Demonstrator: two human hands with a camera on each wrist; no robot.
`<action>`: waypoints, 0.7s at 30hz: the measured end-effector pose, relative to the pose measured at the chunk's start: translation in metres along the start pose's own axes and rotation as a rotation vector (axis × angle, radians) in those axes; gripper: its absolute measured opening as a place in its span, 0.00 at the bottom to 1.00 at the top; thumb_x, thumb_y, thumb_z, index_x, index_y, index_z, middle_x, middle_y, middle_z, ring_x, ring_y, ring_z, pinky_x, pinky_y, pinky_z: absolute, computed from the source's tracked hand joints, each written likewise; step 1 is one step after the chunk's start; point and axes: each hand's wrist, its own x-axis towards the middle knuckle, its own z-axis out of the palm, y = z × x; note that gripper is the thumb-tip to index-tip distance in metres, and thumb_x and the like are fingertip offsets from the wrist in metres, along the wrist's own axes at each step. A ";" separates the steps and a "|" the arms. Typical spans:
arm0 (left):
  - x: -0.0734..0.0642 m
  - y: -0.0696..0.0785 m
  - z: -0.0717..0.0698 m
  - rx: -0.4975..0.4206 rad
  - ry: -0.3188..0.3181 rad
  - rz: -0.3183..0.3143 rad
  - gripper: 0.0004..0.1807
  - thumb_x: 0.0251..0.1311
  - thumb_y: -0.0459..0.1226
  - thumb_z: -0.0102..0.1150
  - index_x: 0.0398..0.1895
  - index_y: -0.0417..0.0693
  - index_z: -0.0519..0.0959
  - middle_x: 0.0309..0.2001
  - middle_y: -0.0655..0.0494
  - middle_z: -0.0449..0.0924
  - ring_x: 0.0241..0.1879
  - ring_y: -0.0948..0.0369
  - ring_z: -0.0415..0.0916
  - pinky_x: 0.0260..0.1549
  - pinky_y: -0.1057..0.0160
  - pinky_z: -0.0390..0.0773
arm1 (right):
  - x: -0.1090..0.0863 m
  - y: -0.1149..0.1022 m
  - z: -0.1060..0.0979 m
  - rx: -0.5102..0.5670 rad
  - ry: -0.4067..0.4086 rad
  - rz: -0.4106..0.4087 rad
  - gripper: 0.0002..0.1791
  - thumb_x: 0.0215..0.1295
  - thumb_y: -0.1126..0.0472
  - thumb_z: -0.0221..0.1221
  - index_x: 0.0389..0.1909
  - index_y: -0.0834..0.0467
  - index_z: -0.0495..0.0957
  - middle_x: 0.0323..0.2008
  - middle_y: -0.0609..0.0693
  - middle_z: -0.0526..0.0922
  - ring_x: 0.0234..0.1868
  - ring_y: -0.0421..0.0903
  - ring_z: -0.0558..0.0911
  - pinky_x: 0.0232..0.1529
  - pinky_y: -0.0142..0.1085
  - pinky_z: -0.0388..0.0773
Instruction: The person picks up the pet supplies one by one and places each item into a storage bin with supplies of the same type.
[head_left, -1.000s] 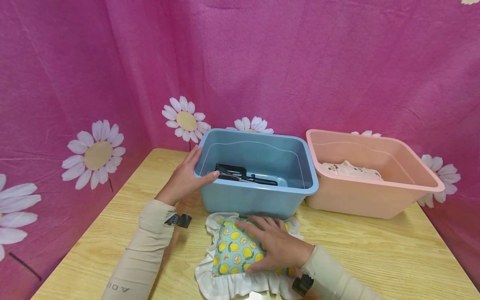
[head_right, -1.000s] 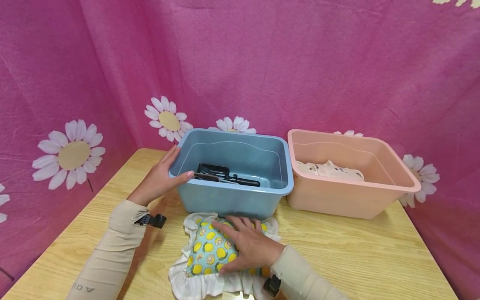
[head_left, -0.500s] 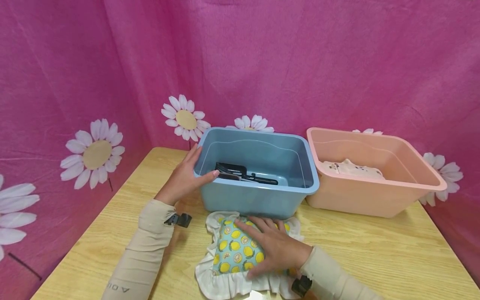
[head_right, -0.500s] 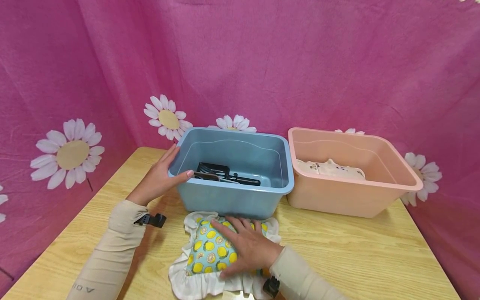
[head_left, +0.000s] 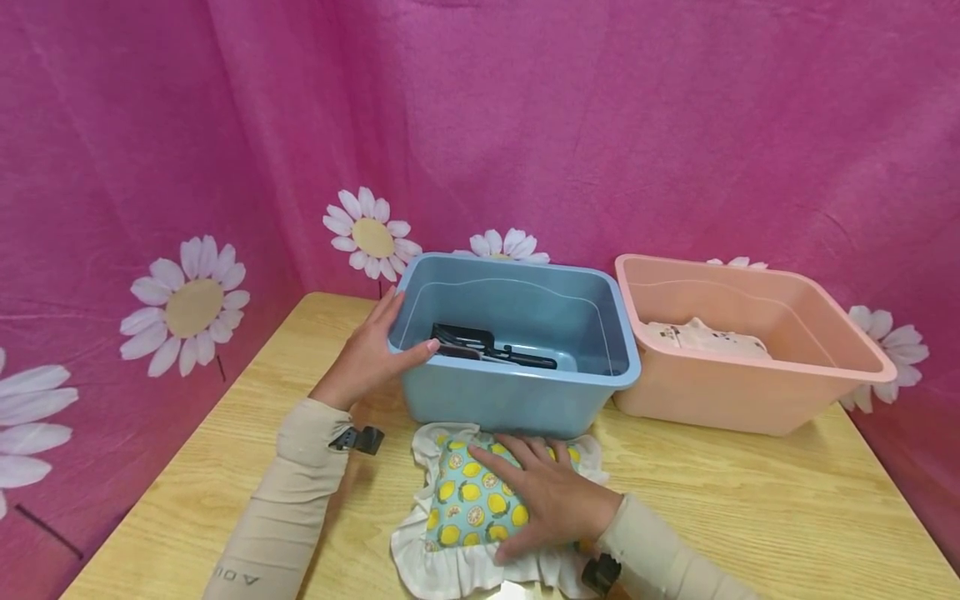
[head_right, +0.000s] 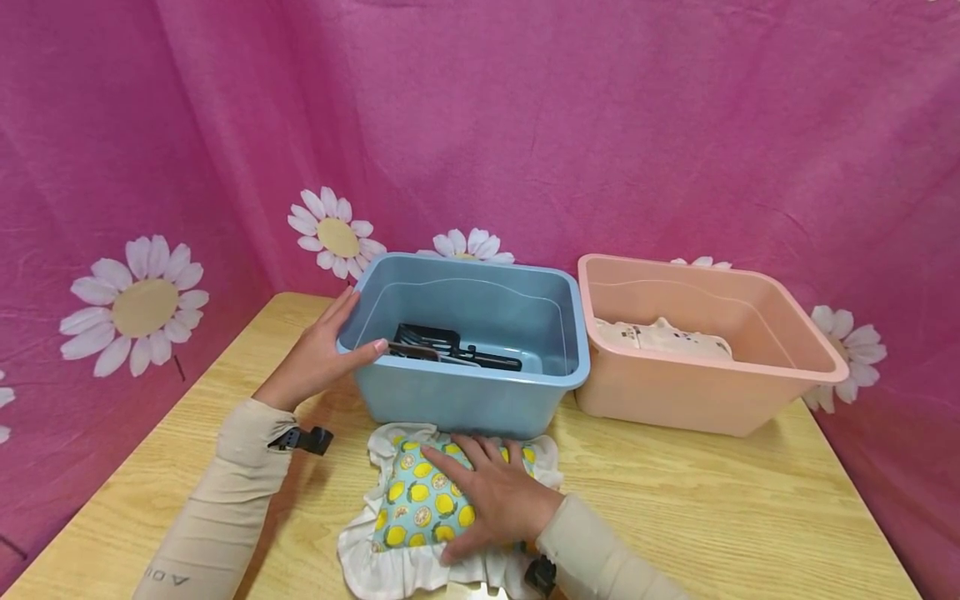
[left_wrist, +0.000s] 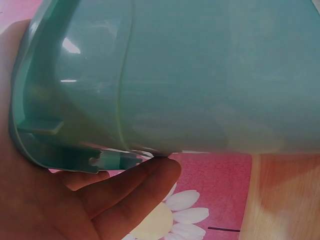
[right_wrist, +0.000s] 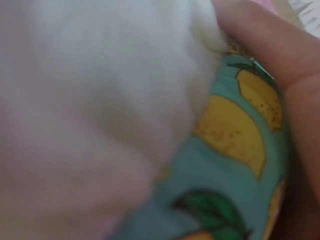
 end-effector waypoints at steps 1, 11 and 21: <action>0.000 0.000 0.000 0.000 0.000 0.000 0.56 0.50 0.66 0.60 0.78 0.60 0.45 0.77 0.59 0.37 0.73 0.46 0.46 0.55 0.37 0.70 | 0.000 0.000 0.000 -0.001 -0.003 0.000 0.64 0.40 0.23 0.63 0.77 0.38 0.43 0.73 0.56 0.51 0.70 0.57 0.55 0.56 0.64 0.56; -0.001 0.001 -0.001 0.007 0.001 -0.004 0.56 0.50 0.66 0.60 0.78 0.61 0.44 0.77 0.60 0.36 0.73 0.46 0.45 0.55 0.37 0.70 | 0.000 -0.002 0.002 -0.028 -0.006 0.012 0.62 0.42 0.23 0.62 0.77 0.38 0.43 0.72 0.56 0.53 0.68 0.60 0.58 0.55 0.66 0.57; -0.001 0.001 -0.001 0.010 -0.007 0.012 0.55 0.51 0.66 0.59 0.78 0.59 0.45 0.77 0.61 0.36 0.73 0.47 0.46 0.56 0.37 0.69 | -0.001 -0.004 0.003 -0.032 -0.004 0.012 0.61 0.46 0.27 0.63 0.77 0.40 0.42 0.71 0.57 0.54 0.68 0.59 0.59 0.55 0.66 0.59</action>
